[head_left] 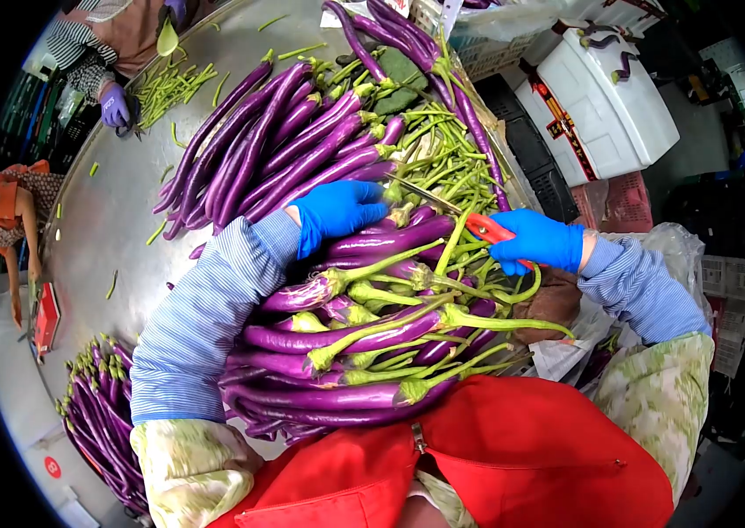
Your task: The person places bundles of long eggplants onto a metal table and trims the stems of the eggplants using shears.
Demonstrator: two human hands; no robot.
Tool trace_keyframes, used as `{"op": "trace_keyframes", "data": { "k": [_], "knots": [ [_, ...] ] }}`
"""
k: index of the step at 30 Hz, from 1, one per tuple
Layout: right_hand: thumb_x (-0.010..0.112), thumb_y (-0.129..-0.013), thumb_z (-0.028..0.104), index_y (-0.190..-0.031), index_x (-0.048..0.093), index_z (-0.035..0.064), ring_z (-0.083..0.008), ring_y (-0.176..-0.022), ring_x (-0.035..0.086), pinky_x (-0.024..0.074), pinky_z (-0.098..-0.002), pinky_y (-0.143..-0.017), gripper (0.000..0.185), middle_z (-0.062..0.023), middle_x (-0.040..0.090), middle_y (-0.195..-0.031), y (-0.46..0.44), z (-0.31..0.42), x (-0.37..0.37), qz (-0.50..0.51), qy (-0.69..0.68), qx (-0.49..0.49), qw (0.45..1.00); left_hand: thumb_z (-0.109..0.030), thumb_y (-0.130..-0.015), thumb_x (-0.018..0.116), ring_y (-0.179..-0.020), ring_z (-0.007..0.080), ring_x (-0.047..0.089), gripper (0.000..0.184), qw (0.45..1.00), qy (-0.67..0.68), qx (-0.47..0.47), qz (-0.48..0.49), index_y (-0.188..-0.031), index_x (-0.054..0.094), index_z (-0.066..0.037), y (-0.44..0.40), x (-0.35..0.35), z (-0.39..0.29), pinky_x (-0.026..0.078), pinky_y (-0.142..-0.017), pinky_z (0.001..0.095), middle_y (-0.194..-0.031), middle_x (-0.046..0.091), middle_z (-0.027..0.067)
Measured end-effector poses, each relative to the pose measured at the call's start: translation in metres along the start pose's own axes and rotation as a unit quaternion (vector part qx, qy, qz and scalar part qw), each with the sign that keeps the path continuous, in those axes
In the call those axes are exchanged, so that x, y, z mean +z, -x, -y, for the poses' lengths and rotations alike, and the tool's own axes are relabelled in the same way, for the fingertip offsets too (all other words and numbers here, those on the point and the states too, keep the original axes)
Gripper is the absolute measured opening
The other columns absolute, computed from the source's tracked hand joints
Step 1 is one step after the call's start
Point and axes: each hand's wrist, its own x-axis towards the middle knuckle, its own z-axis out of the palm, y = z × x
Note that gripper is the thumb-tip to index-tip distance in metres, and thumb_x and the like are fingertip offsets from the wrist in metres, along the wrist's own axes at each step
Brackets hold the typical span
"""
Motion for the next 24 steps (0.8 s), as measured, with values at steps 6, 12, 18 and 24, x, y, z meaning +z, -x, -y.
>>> {"op": "trace_keyframes", "data": {
  "k": [6, 12, 18, 24],
  "knots": [
    [0.055, -0.083, 0.016, -0.109, 0.055, 0.0043, -0.0094, -0.059, 0.054, 0.0456, -0.025, -0.055, 0.029, -0.0038, 0.056, -0.071, 0.004, 0.002, 0.01, -0.059, 0.071, -0.006, 0.996, -0.037, -0.089, 0.055, -0.102, 0.0288, 0.061, 0.043, 1.0, 0.016, 0.018, -0.017, -0.115, 0.06, -0.004, 0.001, 0.005, 0.001, 0.045, -0.091, 0.0358, -0.111, 0.063, 0.0178],
    [0.057, -0.083, 0.02, -0.111, 0.057, -0.0009, -0.0117, -0.056, 0.055, 0.0461, -0.0265, -0.053, 0.035, -0.0064, 0.058, -0.071, 0.022, 0.003, 0.001, -0.115, -0.072, -0.007, 0.991, -0.029, -0.088, 0.053, -0.088, 0.0338, 0.064, 0.031, 0.992, -0.062, -0.018, -0.107, -0.099, 0.066, -0.003, -0.014, -0.009, -0.003, 0.049, -0.081, 0.0397, -0.095, 0.066, 0.0188],
    [0.06, -0.083, 0.02, -0.084, 0.061, -0.004, -0.0221, -0.06, 0.065, 0.0532, -0.0331, -0.056, 0.024, -0.0153, 0.064, -0.069, 0.012, 0.047, -0.02, 0.014, -0.064, 0.161, 0.985, -0.021, -0.085, 0.054, -0.091, 0.0372, 0.062, 0.033, 0.977, -0.197, -0.003, -0.082, -0.115, 0.06, -0.009, -0.018, -0.003, -0.013, 0.048, -0.082, 0.0419, -0.098, 0.064, 0.0211],
    [0.056, -0.086, 0.02, -0.087, 0.054, -0.0077, -0.0255, -0.05, 0.061, 0.0512, -0.0356, -0.046, 0.028, -0.0211, 0.063, -0.069, -0.012, 0.054, -0.021, 0.021, -0.055, 0.159, 0.986, -0.02, -0.084, 0.053, -0.091, 0.0375, 0.062, 0.034, 0.98, -0.187, 0.004, -0.065, -0.116, 0.059, -0.009, -0.019, -0.005, -0.01, 0.048, -0.082, 0.0422, -0.098, 0.064, 0.0215]
  ]
}}
